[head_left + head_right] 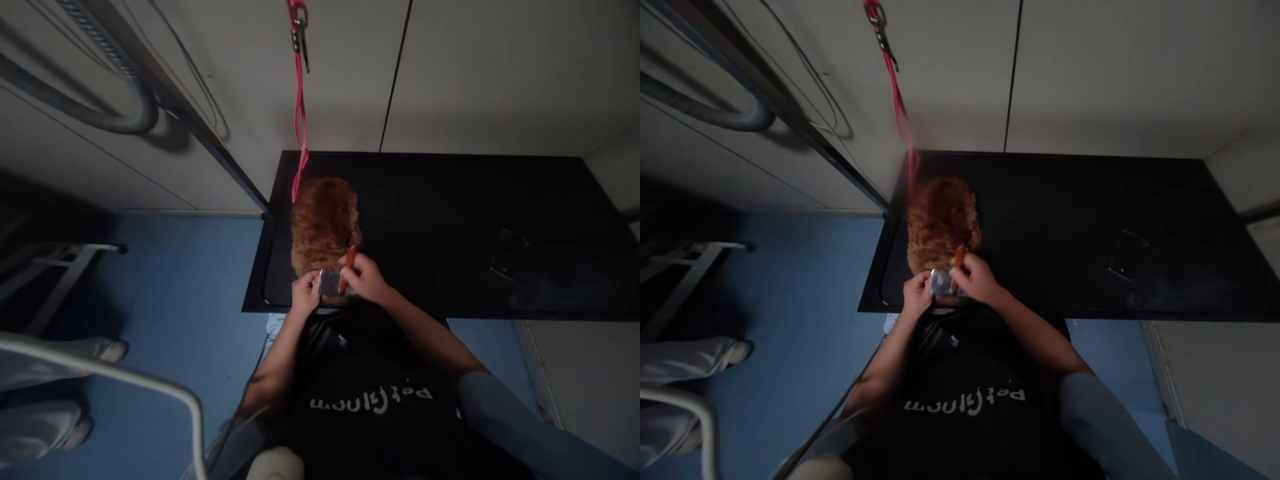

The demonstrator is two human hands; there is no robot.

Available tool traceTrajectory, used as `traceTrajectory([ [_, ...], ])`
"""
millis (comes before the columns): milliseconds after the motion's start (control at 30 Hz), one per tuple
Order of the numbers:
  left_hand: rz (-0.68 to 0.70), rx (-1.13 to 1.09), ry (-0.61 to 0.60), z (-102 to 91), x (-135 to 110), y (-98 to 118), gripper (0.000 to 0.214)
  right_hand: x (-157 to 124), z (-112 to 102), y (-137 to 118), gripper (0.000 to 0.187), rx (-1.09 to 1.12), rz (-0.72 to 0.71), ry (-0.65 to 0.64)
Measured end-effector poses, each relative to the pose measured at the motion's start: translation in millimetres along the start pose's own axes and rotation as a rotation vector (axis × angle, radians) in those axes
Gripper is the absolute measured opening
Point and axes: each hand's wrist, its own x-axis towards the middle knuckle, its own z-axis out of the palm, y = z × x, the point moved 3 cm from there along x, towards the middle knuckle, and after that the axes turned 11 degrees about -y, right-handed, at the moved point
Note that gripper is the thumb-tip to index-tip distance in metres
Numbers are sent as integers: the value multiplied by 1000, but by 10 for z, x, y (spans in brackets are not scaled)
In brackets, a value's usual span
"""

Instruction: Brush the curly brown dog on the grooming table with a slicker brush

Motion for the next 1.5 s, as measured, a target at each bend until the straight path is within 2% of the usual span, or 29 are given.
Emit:
traceTrajectory([
  [67, 18, 48, 58, 9, -14, -13, 26, -8, -82, 28, 19, 33, 23, 142],
  [100, 20, 69, 83, 3, -29, -31, 26, -6, -103, 32, 20, 43, 17, 141],
  [167, 21, 101, 108, -26, -69, -68, 26, 9, -111, 38, 20, 65, 15, 48],
  [233, 22, 142, 145, -72, -124, -59, 25, 12, -144, 63, 20, 88, 55, 72],
  [300, 36, 192, 220, -106, -190, 34, 23, -8, -203, 102, 20, 116, 100, 211],
  [367, 74, 250, 261, -68, -240, 199, 21, -39, -215, 140, 21, 154, 110, 216],
  [433, 127, 336, 214, 60, -240, 367, 24, -103, -213, 188, 22, 202, 137, 199],
  [500, 162, 430, 154, 216, -192, 463, 32, -233, -249, 242, 23, 232, 204, 374],
  [567, 168, 443, 155, 322, -124, 460, 26, -411, -263, 270, 24, 238, 247, 567],
  [600, 172, 407, 155, 351, -90, 432, 23, -495, -241, 271, 24, 235, 251, 589],
  [700, 187, 266, 114, 361, -21, 320, 27, -714, -98, 269, 23, 232, 280, 501],
  [767, 176, 225, 88, 327, -5, 266, 26, -845, -17, 280, 23, 236, 314, 551],
  [833, 152, 214, 78, 290, -1, 239, 26, -933, 49, 290, 23, 242, 294, 600],
  [933, 133, 210, 77, 255, 4, 235, 26, -984, 135, 314, 22, 261, 250, 546],
  [1067, 120, 205, 91, 223, 21, 249, 25, -1048, 145, 329, 21, 239, 279, 669],
  [1200, 102, 189, 110, 185, 9, 225, 25, -939, 172, 254, 19, 269, 180, 517],
  [1300, 85, 155, 118, 170, -53, 143, 25, -799, 88, 239, 20, 284, 211, 577],
  [1333, 74, 140, 123, 165, -84, 107, 25, -721, 59, 230, 19, 289, 204, 547],
  [1433, 25, 104, 186, 119, -202, 22, 24, -409, 28, 165, 19, 320, 146, 244],
  [1467, 16, 109, 210, 92, -245, 16, 23, -313, 10, 143, 19, 324, 149, 205],
  [1500, 16, 126, 234, 59, -287, 28, 22, -229, -20, 124, 20, 319, 157, 226],
])
